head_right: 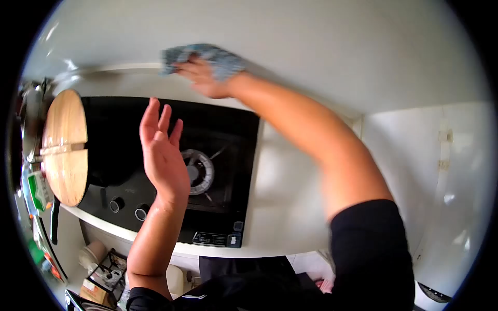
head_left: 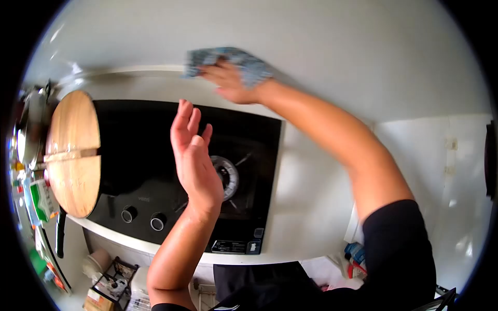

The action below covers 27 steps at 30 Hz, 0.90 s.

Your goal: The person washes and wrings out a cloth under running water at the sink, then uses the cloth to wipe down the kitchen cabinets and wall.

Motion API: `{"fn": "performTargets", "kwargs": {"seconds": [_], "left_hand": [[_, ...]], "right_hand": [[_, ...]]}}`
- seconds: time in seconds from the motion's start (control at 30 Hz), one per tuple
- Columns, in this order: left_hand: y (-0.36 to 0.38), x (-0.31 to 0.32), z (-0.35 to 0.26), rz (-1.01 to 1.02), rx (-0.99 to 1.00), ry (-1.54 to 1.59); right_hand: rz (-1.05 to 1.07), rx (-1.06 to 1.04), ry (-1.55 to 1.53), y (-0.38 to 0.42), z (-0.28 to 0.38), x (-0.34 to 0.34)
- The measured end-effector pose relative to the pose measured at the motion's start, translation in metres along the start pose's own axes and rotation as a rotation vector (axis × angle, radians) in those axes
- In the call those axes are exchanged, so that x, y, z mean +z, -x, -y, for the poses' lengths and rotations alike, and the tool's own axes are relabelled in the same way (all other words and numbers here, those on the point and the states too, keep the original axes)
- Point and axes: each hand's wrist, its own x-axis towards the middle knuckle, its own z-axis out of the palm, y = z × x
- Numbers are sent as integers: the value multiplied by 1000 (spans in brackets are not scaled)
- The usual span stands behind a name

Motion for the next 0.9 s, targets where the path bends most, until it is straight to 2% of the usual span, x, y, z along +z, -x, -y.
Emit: {"fn": "performTargets", "kwargs": {"seconds": [0.03,0.07,0.1,0.17,0.27,0.33,0.4,0.47,0.53,0.57,0.63,0.67,0.73,0.77,0.83,0.87,0.9], "left_hand": [[-1,14,3,-2,2,8],[-1,24,7,29,10,-14],[-2,33,11,59,20,-36],[0,46,18,109,26,-108],[12,51,32,163,-8,-180],[20,48,41,197,-39,-190],[28,50,44,228,-45,-196],[39,49,45,256,-50,-213],[48,53,45,272,-70,-217],[52,55,46,282,-84,-221],[60,58,50,311,-99,-225],[64,59,53,329,-101,-225],[71,63,58,341,-118,-223],[75,65,61,350,-124,-215],[83,71,68,338,-148,-180],[88,72,72,333,-190,-167],[92,73,75,326,-233,-152]], "right_hand": [[74,73,-84,-13,9,5],[-140,-101,-169,-12,-3,42],[10,19,-36,-1,7,30],[115,214,-150,43,13,18],[174,281,-64,129,7,9],[108,434,-137,203,7,6],[247,621,-124,269,14,-24],[323,923,-10,342,25,-14],[364,1177,-62,382,37,-44],[393,1248,65,400,34,-42],[296,1406,54,430,30,-44],[301,1420,46,439,22,-40],[-200,1491,-158,444,6,-27],[-205,1499,-171,437,10,-24],[-417,1647,-90,402,8,-14],[-497,1517,3,386,10,-4],[-509,1519,-9,366,13,8]]}}
